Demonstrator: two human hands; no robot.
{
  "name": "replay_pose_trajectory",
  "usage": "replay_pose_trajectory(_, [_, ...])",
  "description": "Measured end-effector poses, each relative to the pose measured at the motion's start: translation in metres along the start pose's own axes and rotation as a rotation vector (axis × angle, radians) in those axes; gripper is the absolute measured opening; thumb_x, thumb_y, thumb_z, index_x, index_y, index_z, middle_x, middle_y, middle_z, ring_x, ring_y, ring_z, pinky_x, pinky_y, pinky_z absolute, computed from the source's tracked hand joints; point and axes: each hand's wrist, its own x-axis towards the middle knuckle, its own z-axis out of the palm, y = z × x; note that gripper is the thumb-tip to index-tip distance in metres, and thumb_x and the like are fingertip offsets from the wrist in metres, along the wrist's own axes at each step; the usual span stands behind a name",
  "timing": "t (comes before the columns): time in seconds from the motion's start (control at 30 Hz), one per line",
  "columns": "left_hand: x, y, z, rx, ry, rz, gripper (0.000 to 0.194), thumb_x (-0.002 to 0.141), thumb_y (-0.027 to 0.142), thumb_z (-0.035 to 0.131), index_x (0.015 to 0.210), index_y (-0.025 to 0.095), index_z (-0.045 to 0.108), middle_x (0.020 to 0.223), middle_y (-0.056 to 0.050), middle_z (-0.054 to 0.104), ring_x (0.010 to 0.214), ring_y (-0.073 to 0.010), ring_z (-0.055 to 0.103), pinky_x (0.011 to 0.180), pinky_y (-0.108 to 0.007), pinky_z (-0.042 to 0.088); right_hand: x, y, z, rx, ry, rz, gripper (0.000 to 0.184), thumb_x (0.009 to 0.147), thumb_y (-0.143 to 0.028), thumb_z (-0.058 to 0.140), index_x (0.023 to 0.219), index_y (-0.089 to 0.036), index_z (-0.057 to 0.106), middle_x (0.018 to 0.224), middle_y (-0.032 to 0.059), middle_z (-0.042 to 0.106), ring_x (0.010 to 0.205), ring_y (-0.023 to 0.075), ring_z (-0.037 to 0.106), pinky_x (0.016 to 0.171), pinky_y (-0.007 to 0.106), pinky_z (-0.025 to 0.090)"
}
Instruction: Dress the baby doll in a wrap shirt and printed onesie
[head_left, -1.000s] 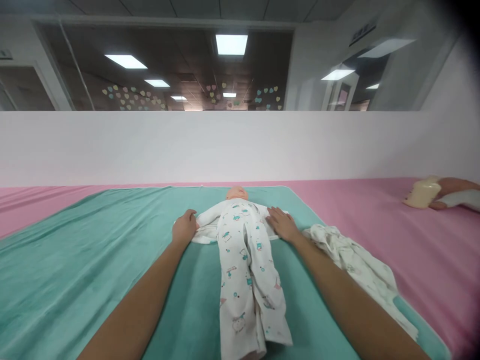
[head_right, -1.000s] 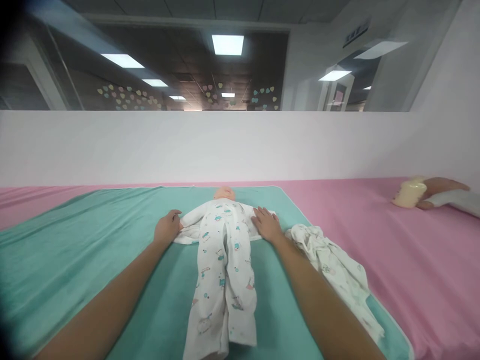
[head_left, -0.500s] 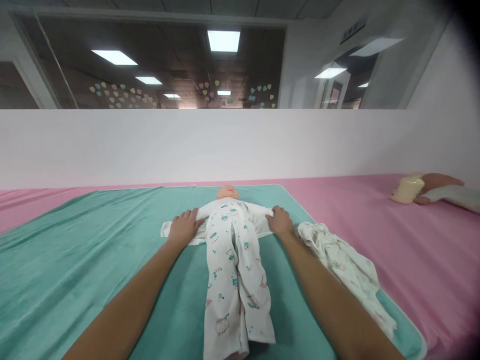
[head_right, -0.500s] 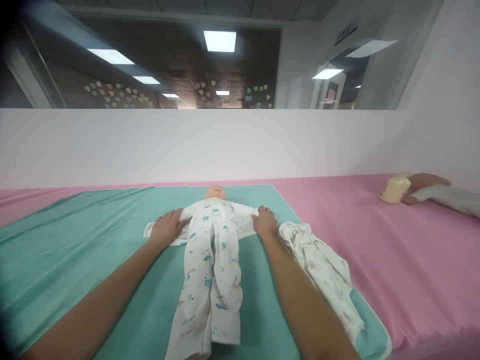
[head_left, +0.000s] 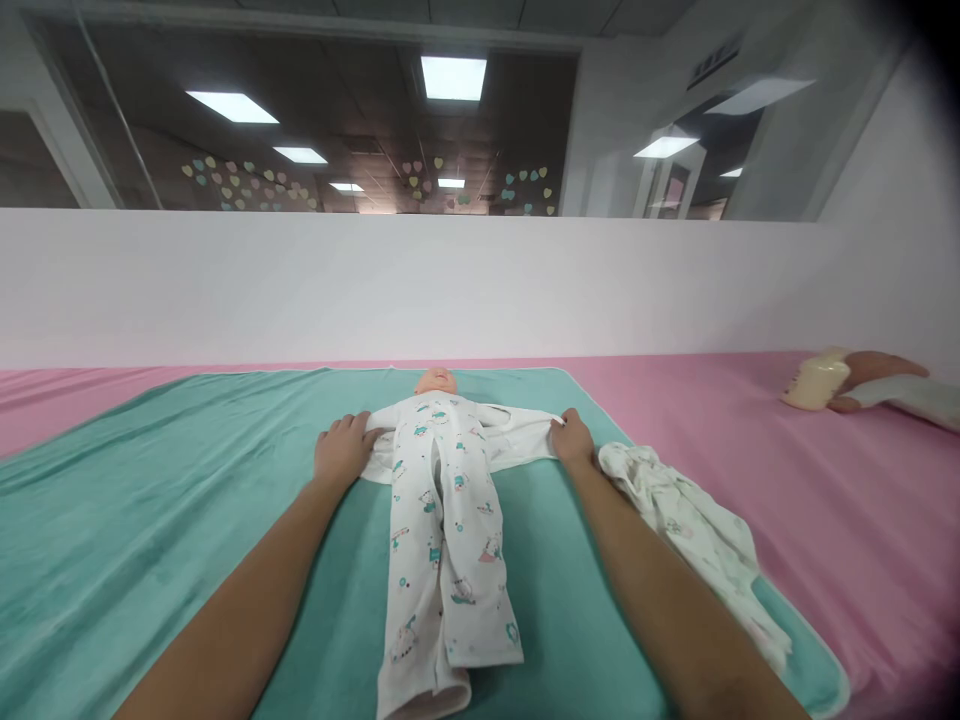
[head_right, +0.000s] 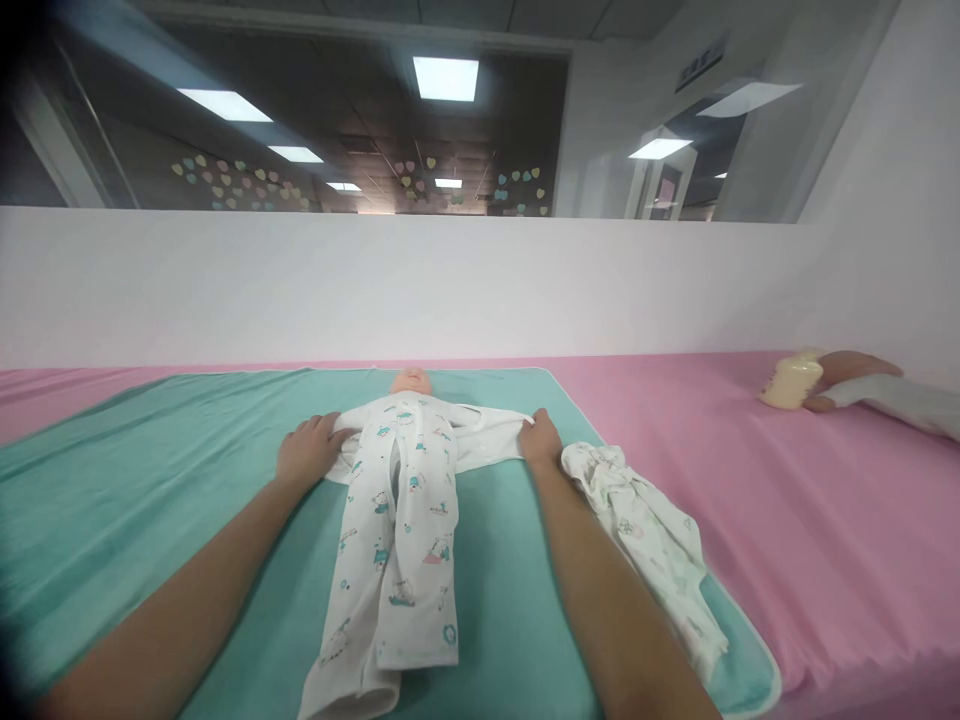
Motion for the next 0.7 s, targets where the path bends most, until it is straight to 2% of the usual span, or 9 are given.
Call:
replay_pose_trajectory(0.13, [0.005, 0.006, -0.003, -0.235, 0.016, 0.037, 0.042, 0.084, 0.029, 0.041, 0.124, 0.021, 0.049, 0.127, -0.007, 0.053, 0.116, -0.0250, 0.047, 0.096, -0.036, 0.037, -0.004, -0.004, 0.002, -0.006, -0.019, -0.021, 0.029, 0.088, -0.033, 0.029, 0.106, -0.021, 0.048, 0.096, 0.0097, 0.063, 0.085, 0.0242, 0.061, 0.059, 0.030, 0.040])
replay_pose_trajectory(0.2, [0.010, 0.021, -0.013, -0.395, 0.036, 0.023, 0.041, 0.083, 0.025, 0.040, 0.122, 0.020, 0.051, 0.128, -0.005, 0.053, 0.118, -0.0213, 0.047, 0.098, -0.030, 0.037, -0.004, -0.006, 0.003, -0.013, -0.025, -0.029, 0.029, 0.087, -0.033, 0.030, 0.106, -0.021, 0.049, 0.096, 0.0102, 0.064, 0.086, 0.0246, 0.062, 0.060, 0.031, 0.041])
replay_pose_trajectory(0.27, [0.017, 0.046, -0.029, -0.515, 0.016, -0.014, 0.039, 0.085, 0.028, 0.038, 0.120, 0.021, 0.053, 0.126, -0.003, 0.055, 0.116, -0.0197, 0.049, 0.096, -0.027, 0.038, -0.004, -0.008, 0.004, -0.021, -0.030, -0.033, 0.030, 0.087, -0.036, 0.031, 0.107, -0.020, 0.049, 0.098, 0.0106, 0.064, 0.088, 0.0247, 0.062, 0.062, 0.031, 0.042])
replay_pose_trajectory(0.33, [0.027, 0.080, -0.045, -0.528, -0.084, 0.042, 0.039, 0.086, 0.033, 0.038, 0.120, 0.022, 0.054, 0.126, -0.002, 0.056, 0.115, -0.0197, 0.051, 0.096, -0.028, 0.039, -0.002, -0.009, 0.005, -0.026, -0.034, -0.045, 0.036, 0.088, -0.042, 0.032, 0.110, -0.020, 0.047, 0.102, 0.0113, 0.063, 0.090, 0.0245, 0.062, 0.065, 0.032, 0.044])
replay_pose_trajectory(0.37, [0.032, 0.099, -0.051, -0.488, -0.164, 0.134, 0.039, 0.087, 0.035, 0.038, 0.121, 0.023, 0.053, 0.128, -0.003, 0.055, 0.116, -0.0200, 0.050, 0.096, -0.028, 0.039, -0.002, -0.010, 0.005, -0.029, -0.038, -0.055, 0.039, 0.087, -0.046, 0.032, 0.112, -0.020, 0.047, 0.105, 0.0116, 0.063, 0.092, 0.0245, 0.062, 0.067, 0.032, 0.044])
replay_pose_trajectory(0.43, [0.042, 0.137, -0.057, -0.258, -0.363, 0.338, 0.039, 0.086, 0.032, 0.041, 0.121, 0.022, 0.054, 0.128, -0.006, 0.055, 0.116, -0.0231, 0.050, 0.096, -0.033, 0.038, 0.000, -0.011, 0.005, -0.036, -0.052, -0.079, 0.044, 0.086, -0.053, 0.033, 0.111, -0.021, 0.048, 0.109, 0.0110, 0.062, 0.096, 0.0248, 0.061, 0.071, 0.033, 0.044])
replay_pose_trajectory(0.5, [0.050, 0.172, -0.053, -0.191, -0.443, 0.414, 0.029, 0.078, 0.025, 0.053, 0.105, 0.021, 0.064, 0.115, -0.010, 0.063, 0.109, -0.0272, 0.055, 0.096, -0.040, 0.036, 0.000, -0.012, 0.004, -0.046, -0.073, -0.099, 0.041, 0.085, -0.052, 0.033, 0.107, -0.022, 0.052, 0.109, 0.0095, 0.062, 0.098, 0.0249, 0.060, 0.072, 0.033, 0.044])
replay_pose_trajectory(0.57, [0.056, 0.199, -0.042, -0.144, -0.498, 0.444, 0.024, 0.068, 0.016, 0.062, 0.092, 0.020, 0.067, 0.108, -0.013, 0.064, 0.101, -0.0309, 0.058, 0.093, -0.045, 0.038, 0.001, -0.012, 0.004, -0.061, -0.092, -0.109, 0.035, 0.086, -0.046, 0.033, 0.101, -0.023, 0.054, 0.105, 0.0085, 0.064, 0.095, 0.0244, 0.061, 0.069, 0.032, 0.044])
replay_pose_trajectory(0.7, [0.063, 0.227, -0.018, -0.093, -0.533, 0.466, 0.036, 0.057, 0.005, 0.067, 0.090, 0.018, 0.066, 0.107, -0.019, 0.063, 0.103, -0.0369, 0.056, 0.091, -0.052, 0.036, 0.002, -0.012, 0.003, -0.083, -0.100, -0.120, 0.027, 0.084, -0.036, 0.033, 0.092, -0.025, 0.056, 0.095, 0.0072, 0.065, 0.085, 0.0234, 0.062, 0.059, 0.030, 0.041])
